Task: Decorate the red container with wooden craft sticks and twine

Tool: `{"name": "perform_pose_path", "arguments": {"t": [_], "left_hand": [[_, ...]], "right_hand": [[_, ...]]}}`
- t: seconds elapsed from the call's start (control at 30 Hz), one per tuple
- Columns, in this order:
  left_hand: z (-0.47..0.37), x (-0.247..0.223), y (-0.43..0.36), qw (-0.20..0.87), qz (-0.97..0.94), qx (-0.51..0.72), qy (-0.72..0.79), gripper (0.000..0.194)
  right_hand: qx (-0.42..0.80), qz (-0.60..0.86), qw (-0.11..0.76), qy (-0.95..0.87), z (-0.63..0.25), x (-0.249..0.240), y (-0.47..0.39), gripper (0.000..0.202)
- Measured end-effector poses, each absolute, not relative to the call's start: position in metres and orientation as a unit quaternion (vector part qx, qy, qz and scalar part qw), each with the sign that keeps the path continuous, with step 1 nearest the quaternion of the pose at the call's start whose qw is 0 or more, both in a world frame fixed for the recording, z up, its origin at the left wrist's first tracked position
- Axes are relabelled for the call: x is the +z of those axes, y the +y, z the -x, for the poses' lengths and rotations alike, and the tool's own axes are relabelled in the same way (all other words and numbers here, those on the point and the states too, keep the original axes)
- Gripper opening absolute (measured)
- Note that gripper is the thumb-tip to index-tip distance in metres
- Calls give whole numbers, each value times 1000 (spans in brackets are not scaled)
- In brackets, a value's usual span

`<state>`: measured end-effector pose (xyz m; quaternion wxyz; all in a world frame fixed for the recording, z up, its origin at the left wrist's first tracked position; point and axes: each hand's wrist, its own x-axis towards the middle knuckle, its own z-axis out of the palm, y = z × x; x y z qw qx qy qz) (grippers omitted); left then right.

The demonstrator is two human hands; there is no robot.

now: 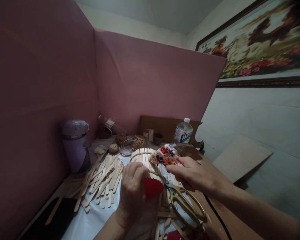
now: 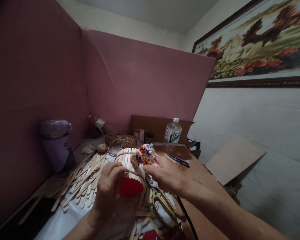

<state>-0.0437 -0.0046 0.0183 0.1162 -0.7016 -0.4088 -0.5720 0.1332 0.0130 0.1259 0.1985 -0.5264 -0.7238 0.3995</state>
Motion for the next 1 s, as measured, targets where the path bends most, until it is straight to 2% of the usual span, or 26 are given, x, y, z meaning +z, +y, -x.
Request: {"name": "perform_pose_path", "arguments": {"t": [0.23, 0.57, 1.0], "left_hand": [[44, 18, -4, 113, 705, -571, -405, 28], [43, 19, -4, 123, 700, -568, -415, 21], [43, 20, -5, 123, 699, -570, -413, 24]], "right_hand": [[431, 515, 210, -711, -134, 126, 12, 24], [428, 513, 215, -712, -134, 122, 14, 24], [402, 550, 191, -706, -130, 140, 1, 25]]}}
